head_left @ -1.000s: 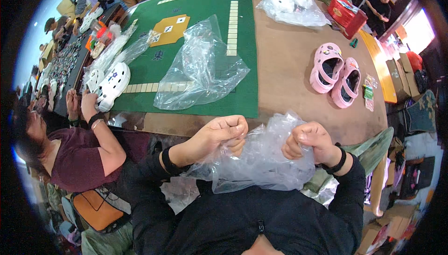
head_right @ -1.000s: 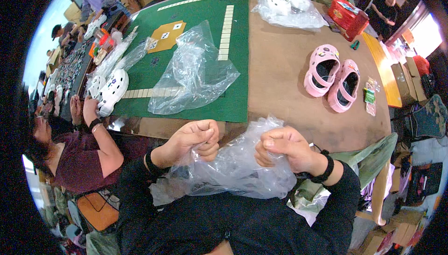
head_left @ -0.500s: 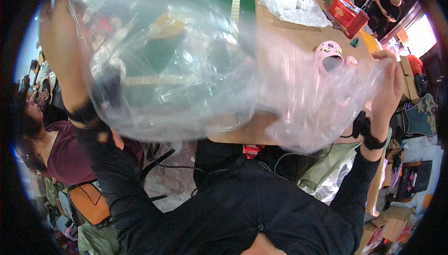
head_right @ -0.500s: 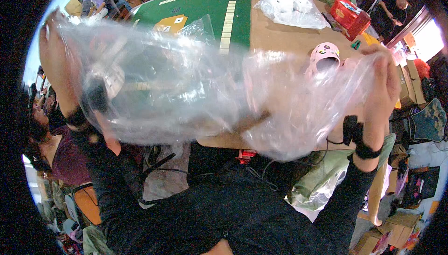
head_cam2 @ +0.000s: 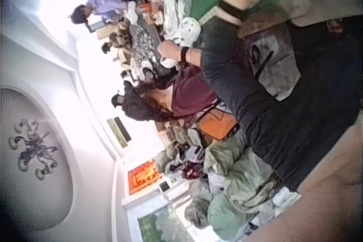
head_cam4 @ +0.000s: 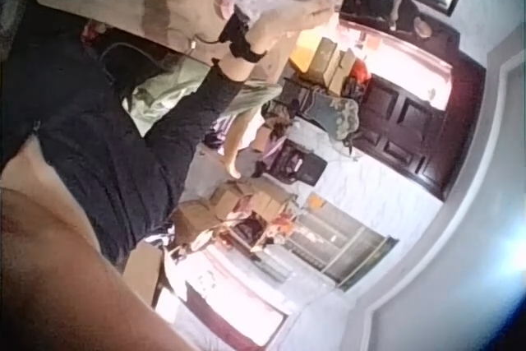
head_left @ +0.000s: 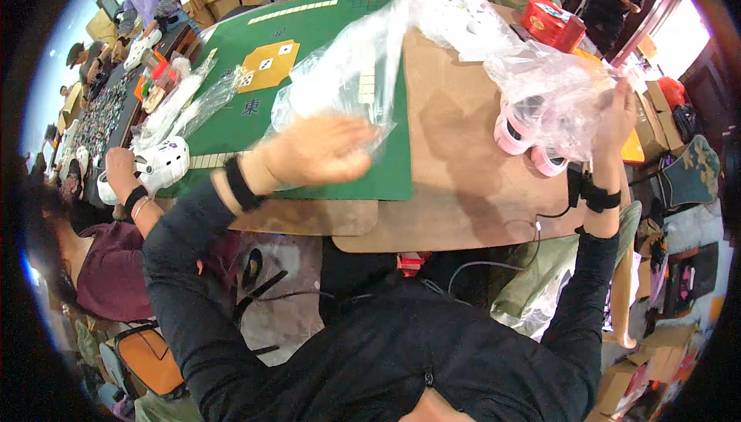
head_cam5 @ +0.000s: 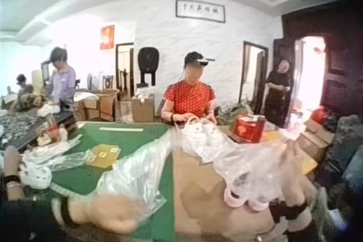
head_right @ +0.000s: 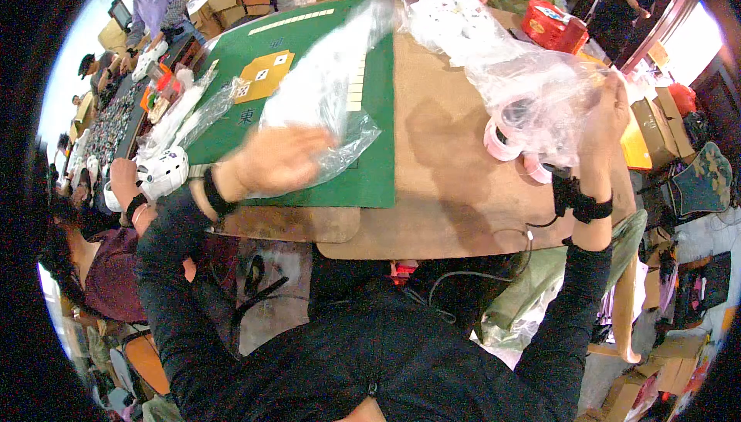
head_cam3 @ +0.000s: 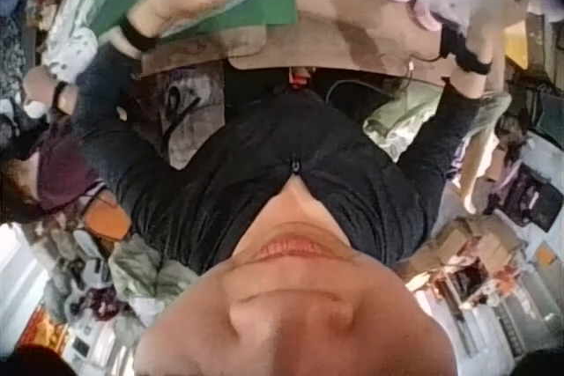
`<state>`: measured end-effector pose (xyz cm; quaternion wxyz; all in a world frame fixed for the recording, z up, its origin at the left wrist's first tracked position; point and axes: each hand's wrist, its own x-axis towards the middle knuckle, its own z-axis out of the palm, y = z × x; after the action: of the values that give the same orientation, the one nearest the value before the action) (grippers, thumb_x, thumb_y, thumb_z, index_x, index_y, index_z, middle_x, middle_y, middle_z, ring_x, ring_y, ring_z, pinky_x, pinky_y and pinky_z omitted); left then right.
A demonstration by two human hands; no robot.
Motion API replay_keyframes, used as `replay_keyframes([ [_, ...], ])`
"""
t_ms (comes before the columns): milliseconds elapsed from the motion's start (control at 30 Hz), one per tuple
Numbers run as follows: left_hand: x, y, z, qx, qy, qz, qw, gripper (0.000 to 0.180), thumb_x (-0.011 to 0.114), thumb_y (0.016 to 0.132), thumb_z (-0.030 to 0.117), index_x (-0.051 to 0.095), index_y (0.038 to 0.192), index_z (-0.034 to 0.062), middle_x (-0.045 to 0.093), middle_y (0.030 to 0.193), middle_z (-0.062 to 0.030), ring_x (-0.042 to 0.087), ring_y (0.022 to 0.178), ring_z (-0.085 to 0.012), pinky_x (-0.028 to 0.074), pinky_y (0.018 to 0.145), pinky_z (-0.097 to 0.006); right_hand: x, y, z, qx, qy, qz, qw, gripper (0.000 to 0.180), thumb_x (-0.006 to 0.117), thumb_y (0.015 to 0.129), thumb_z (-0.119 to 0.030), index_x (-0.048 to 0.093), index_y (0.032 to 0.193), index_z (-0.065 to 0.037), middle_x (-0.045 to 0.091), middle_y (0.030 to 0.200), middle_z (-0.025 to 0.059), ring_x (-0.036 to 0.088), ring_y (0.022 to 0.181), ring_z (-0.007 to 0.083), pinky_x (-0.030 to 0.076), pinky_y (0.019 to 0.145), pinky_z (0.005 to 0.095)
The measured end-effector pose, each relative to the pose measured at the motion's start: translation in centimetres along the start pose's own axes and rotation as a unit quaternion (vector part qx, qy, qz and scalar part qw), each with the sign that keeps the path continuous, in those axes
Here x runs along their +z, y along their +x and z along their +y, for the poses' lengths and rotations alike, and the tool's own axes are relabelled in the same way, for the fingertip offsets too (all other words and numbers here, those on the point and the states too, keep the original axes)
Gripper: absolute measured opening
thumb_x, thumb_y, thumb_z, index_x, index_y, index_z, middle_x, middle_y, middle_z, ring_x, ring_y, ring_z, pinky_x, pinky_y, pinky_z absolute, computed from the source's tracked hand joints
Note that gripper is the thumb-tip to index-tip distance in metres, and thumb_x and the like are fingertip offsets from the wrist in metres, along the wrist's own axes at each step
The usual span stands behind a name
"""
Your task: Packing decorated clogs into plastic bags at a shared workspace.
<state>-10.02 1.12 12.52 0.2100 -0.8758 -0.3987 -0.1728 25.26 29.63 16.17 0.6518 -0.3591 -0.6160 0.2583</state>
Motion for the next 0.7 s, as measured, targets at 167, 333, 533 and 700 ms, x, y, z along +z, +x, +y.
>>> replay_keyframes([
  [167, 7.4, -7.6, 4.3, -0.083, -0.143, -0.282, 0.945, 0.014, 0.051, 0.086, 0.017, 0.052, 0.098, 0.0094, 0.060, 0.106, -0.0124, 0.049, 0.120, -0.0290, 0.019, 0.109, -0.056, 1.1, -1.7, 4.4, 0.335, 0.335, -0.154, 0.867, 0.029, 0.050, 0.094, -0.021, 0.054, 0.114, 0.000, 0.061, 0.109, 0.0112, 0.059, 0.101, 0.0230, 0.048, 0.087, 0.0369],
  [333, 5.8, -9.3, 5.1, -0.311, -0.325, -0.349, 0.822, 0.026, 0.049, 0.091, 0.027, 0.054, 0.101, 0.0037, 0.062, 0.092, -0.0173, 0.058, 0.095, -0.0346, 0.039, 0.092, -0.047, 3.4, -4.9, 4.3, 0.469, 0.294, -0.255, 0.793, 0.033, 0.050, 0.092, -0.018, 0.050, 0.119, 0.001, 0.060, 0.114, 0.0134, 0.058, 0.105, 0.0263, 0.045, 0.093, 0.0412],
  [533, 0.5, -6.6, 1.6, -0.498, -0.286, -0.229, 0.786, 0.047, 0.054, 0.088, 0.037, 0.062, 0.065, -0.0031, 0.056, 0.058, -0.0213, 0.060, 0.059, -0.0348, 0.045, 0.057, -0.042, 8.5, -4.6, 1.0, 0.456, 0.365, -0.297, 0.755, 0.029, 0.049, 0.093, -0.017, 0.054, 0.118, -0.002, 0.063, 0.112, 0.0106, 0.059, 0.105, 0.0239, 0.044, 0.095, 0.0409],
  [700, 3.4, -6.7, 0.7, -0.535, -0.029, -0.246, 0.808, 0.049, 0.062, 0.080, 0.046, 0.061, 0.103, 0.0018, 0.063, 0.085, -0.0258, 0.064, 0.074, -0.0377, 0.050, 0.062, -0.044, 10.8, -4.1, -3.4, 0.388, 0.440, -0.292, 0.756, 0.025, 0.050, 0.093, -0.017, 0.058, 0.112, -0.002, 0.063, 0.113, 0.0096, 0.061, 0.102, 0.0211, 0.046, 0.092, 0.0376],
])
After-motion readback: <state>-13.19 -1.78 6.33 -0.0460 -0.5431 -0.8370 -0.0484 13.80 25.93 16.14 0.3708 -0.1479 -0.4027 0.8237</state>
